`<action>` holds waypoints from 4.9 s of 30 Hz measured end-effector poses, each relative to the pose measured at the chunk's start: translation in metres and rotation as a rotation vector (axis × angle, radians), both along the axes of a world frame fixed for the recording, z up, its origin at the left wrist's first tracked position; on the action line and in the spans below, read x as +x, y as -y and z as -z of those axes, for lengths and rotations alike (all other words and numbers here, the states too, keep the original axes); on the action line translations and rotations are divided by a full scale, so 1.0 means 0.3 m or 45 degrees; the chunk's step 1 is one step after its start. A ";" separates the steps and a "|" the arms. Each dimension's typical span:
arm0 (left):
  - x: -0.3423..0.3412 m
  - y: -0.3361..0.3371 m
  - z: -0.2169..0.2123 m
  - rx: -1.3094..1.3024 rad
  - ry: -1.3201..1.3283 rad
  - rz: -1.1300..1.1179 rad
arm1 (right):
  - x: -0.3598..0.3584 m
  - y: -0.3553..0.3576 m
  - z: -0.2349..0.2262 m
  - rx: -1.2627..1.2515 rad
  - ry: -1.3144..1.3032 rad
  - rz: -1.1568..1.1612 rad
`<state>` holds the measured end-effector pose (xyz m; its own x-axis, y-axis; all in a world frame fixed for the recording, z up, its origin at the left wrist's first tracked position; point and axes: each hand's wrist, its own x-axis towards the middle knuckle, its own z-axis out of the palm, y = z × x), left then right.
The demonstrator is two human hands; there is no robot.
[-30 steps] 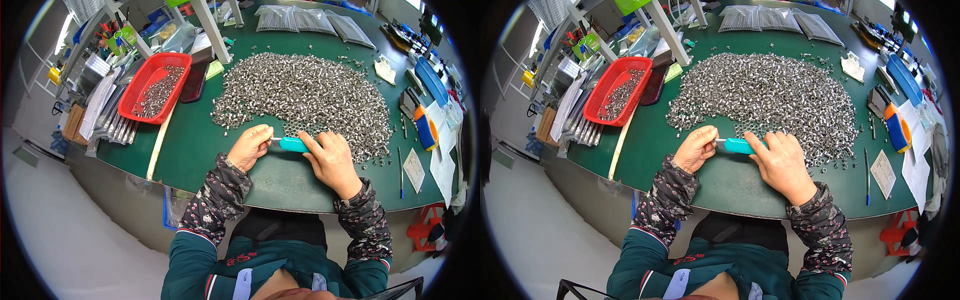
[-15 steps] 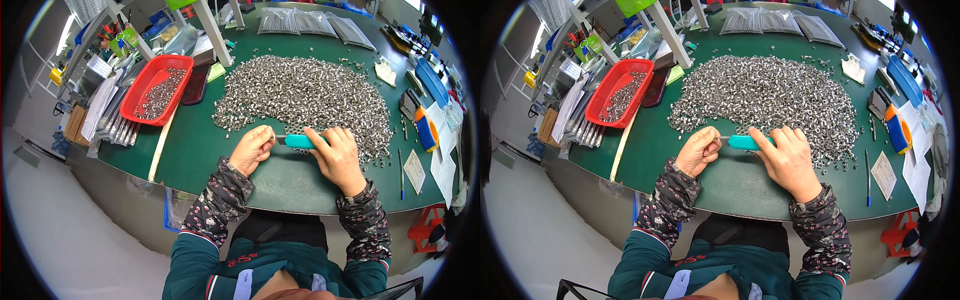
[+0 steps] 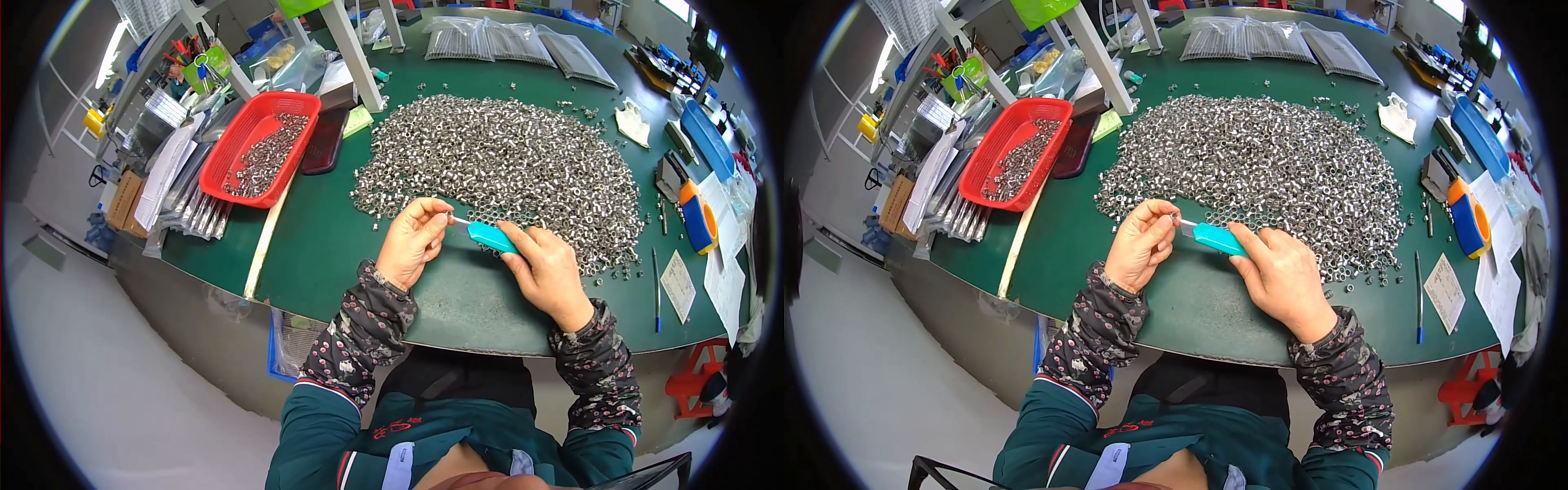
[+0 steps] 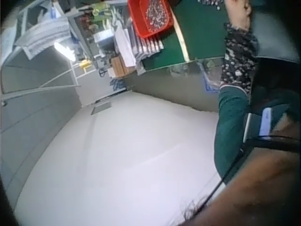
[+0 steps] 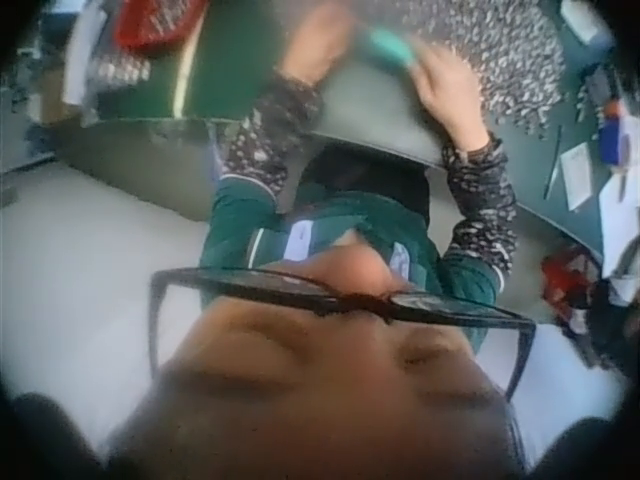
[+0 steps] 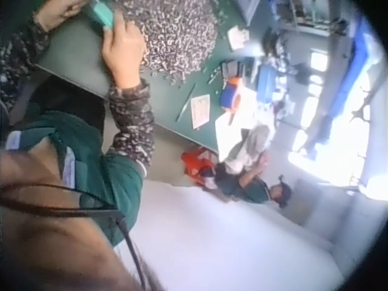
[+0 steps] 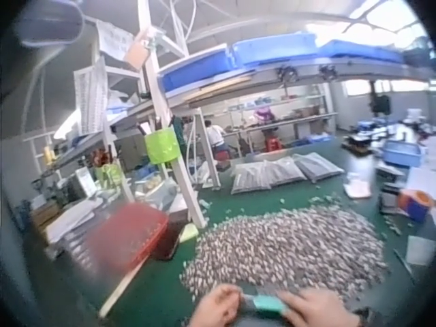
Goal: Inspecting and sorting small metal components at a factory workbench using a checklist and inspection tool.
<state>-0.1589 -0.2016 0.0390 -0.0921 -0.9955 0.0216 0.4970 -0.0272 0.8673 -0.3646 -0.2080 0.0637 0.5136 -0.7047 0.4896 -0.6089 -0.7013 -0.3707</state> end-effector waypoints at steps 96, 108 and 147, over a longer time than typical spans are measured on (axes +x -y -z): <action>-0.004 0.004 0.011 0.017 0.109 -0.091 | -0.003 -0.020 0.018 -0.049 0.014 0.003; -0.012 -0.006 0.006 0.034 0.238 -0.116 | -0.001 -0.032 0.009 -0.123 -0.055 0.061; -0.095 0.039 -0.004 -0.428 1.744 -0.264 | -0.046 0.026 0.013 -0.282 0.303 0.154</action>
<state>-0.1872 -0.2134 0.0403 -0.0882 -0.9589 0.2698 -0.7557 0.2409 0.6090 -0.3783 -0.2157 0.0599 0.2859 -0.6166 0.7335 -0.6072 -0.7088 -0.3591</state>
